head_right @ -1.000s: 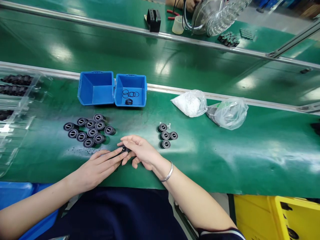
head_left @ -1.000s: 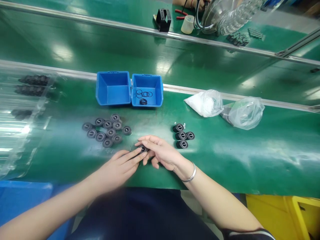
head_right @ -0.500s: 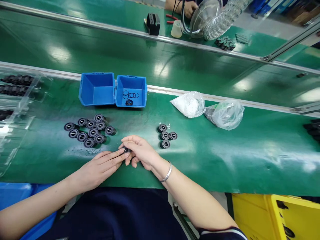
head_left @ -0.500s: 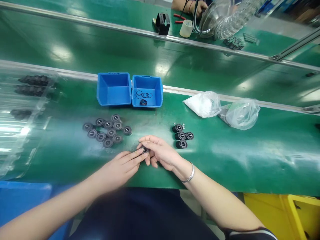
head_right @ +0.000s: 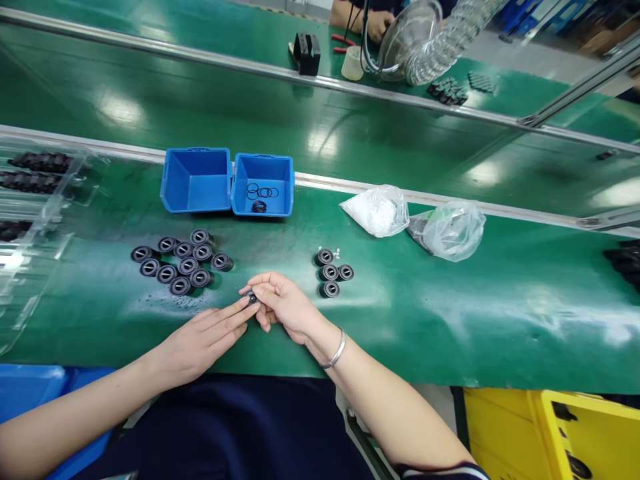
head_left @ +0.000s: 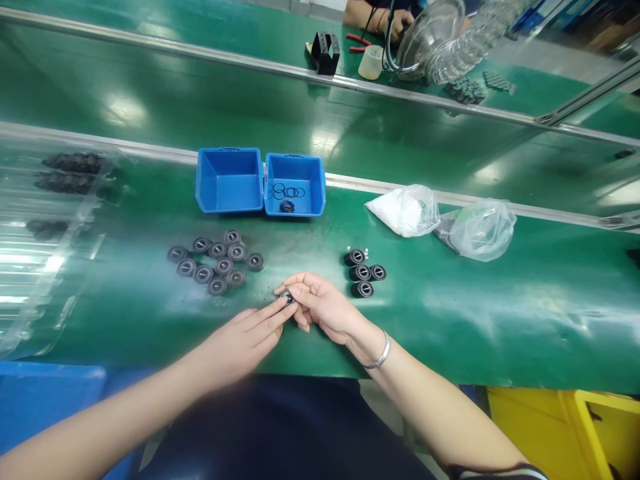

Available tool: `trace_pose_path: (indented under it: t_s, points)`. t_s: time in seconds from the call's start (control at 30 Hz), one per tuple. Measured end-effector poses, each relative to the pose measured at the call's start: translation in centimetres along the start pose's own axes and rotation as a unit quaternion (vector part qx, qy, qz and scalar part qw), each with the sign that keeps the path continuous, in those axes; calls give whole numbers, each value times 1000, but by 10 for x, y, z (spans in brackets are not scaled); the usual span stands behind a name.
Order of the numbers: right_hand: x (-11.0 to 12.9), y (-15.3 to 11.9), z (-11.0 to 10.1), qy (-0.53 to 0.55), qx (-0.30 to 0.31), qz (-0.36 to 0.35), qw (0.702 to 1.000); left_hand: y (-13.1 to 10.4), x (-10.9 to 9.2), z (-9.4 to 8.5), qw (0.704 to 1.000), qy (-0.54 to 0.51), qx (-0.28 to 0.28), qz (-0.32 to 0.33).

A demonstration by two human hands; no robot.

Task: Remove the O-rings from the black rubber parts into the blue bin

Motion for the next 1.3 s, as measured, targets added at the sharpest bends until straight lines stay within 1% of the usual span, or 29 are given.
trace_pose_path:
  t_s: [0.07, 0.13, 0.3, 0.5, 0.6, 0.67, 0.77, 0.83, 0.93, 1.03, 1.17, 1.3]
  points:
    - [-1, 1, 0, 0, 3, 7, 1000, -2, 2, -5, 1000, 1, -9, 18]
    - [-2, 1, 0, 14, 14, 18, 1000, -3, 4, -9, 1000, 6, -7, 26]
    - [0, 0, -1, 36, 47, 28, 998, 0, 2, -7, 1000, 13, 1, -5]
    - [0, 3, -4, 42, 17, 20, 999, 3, -1, -4, 1000, 15, -2, -21]
    - [-1, 2, -3, 39, 31, 15, 999, 1, 0, -5, 1000, 13, -4, -15]
    - [-3, 1, -3, 35, 38, 14, 999, -1, 1, -6, 1000, 14, -17, -6]
    - [-6, 3, -4, 23, 28, -2, 999, -4, 1, -8, 999, 17, -37, 2]
    - [-9, 5, -4, 8, 17, -14, 1000, -4, 0, -7, 999, 24, -30, 1]
    - [-13, 7, -4, -11, 6, -24, 1000, -3, -1, -6, 999, 42, -4, -10]
    - [-13, 5, -4, 0, 15, -33, 999, -3, -4, -5, 998, 55, 11, -17]
    - [-10, 6, -4, -10, 23, -20, 999, -3, -8, -3, 998, 63, 7, -23]
    - [-11, 9, 0, -36, -1, -5, 999, -4, -4, -6, 996, 80, -3, -50]
Point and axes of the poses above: each hand's wrist, its own y-axis towards the middle knuckle, its own z-axis out of the palm, x = y × z, the point moved 4 cm from there along y, towards the middle knuckle, and after that the axes turned 12 degrees about x, right-handed, at the moved point
